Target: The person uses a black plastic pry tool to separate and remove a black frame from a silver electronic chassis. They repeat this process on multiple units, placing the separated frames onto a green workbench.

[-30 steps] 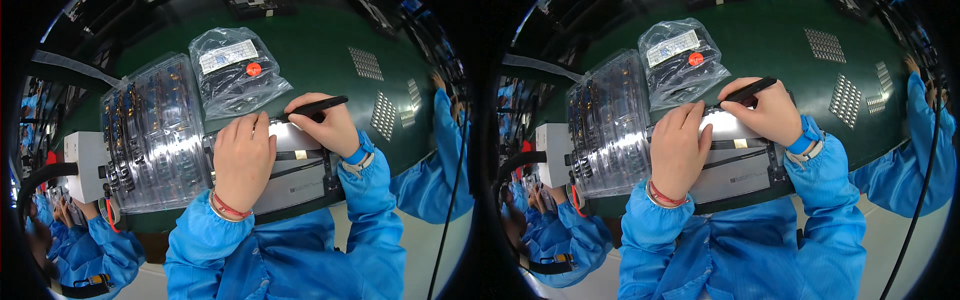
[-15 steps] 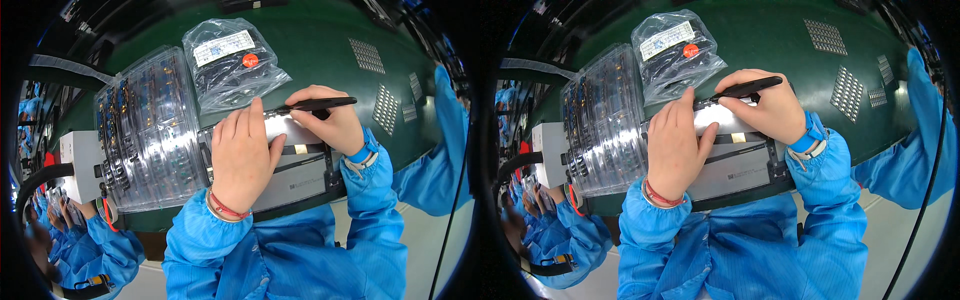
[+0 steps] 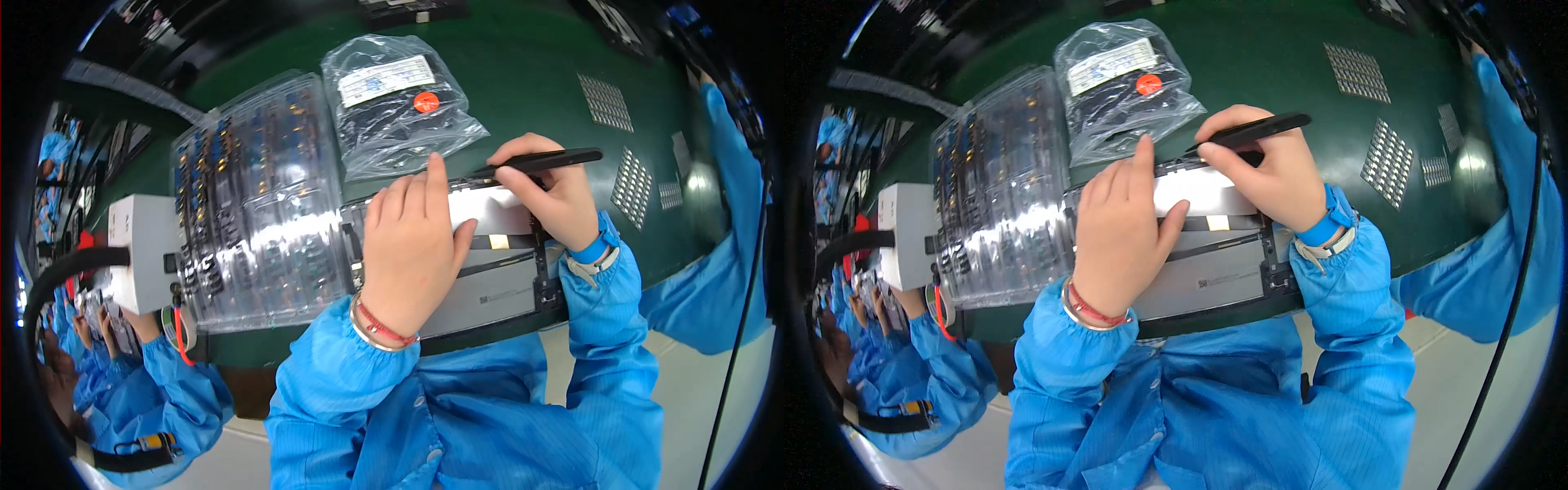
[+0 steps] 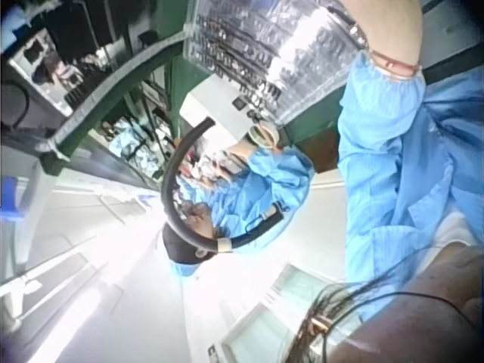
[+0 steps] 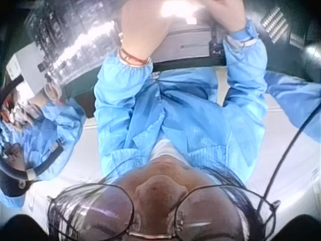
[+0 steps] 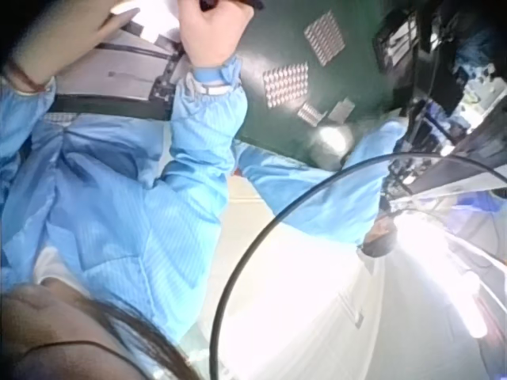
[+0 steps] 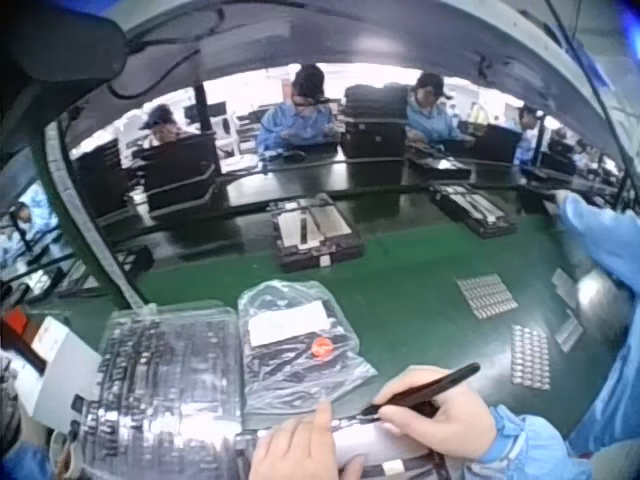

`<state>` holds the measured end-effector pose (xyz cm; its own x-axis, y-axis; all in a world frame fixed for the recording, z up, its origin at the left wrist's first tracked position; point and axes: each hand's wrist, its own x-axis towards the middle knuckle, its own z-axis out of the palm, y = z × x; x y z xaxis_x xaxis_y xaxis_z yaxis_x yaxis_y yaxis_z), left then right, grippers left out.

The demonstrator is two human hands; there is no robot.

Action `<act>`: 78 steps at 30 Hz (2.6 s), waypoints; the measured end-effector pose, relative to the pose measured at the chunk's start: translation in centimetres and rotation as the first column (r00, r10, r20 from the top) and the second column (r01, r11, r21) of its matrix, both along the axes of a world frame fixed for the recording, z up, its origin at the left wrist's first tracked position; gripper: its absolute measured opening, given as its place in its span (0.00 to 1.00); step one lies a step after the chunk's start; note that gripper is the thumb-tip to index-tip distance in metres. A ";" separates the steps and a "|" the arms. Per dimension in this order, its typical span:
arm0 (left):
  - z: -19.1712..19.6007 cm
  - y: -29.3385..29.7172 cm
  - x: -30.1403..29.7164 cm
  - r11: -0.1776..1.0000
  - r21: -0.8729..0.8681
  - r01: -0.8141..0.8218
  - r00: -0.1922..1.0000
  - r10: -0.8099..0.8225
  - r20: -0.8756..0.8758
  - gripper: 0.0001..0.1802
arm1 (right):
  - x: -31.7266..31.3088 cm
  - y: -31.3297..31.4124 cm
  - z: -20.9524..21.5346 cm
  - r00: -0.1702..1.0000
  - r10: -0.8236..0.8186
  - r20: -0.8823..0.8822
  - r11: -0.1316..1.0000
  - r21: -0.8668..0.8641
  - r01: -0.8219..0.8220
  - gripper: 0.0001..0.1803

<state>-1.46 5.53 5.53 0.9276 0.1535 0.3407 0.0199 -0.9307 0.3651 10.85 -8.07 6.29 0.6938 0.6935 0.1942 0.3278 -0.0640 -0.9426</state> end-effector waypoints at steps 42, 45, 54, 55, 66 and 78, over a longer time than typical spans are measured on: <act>9.6 15.6 -10.8 0.945 0.129 -0.301 0.900 0.237 0.365 0.09 | -18.6 -7.0 0.2 0.900 0.230 -0.371 0.960 0.240 -0.147 0.10; 10.9 9.0 -13.2 0.962 0.054 -0.269 0.868 0.218 0.446 0.10 | -18.1 -6.0 -0.1 0.892 0.242 -0.382 0.959 0.233 -0.161 0.13; 5.9 -2.1 -14.6 0.853 0.481 0.201 0.842 -0.401 0.360 0.10 | -17.9 -2.3 1.4 0.753 0.263 -0.603 0.912 0.410 0.010 0.12; 5.7 -2.2 -14.3 0.850 0.475 0.227 0.839 -0.418 0.348 0.09 | -17.8 -2.3 1.5 0.759 0.215 -0.614 0.921 0.386 0.052 0.11; 5.6 -1.5 -10.4 0.957 0.063 0.283 0.899 -0.287 0.331 0.13 | -17.3 -3.1 2.0 0.968 -0.098 -0.232 0.980 0.146 0.134 0.08; 5.5 -1.3 -11.3 0.950 0.184 0.254 0.899 -0.302 0.317 0.13 | -17.9 -2.7 2.3 0.968 -0.137 0.209 0.990 0.043 0.131 0.10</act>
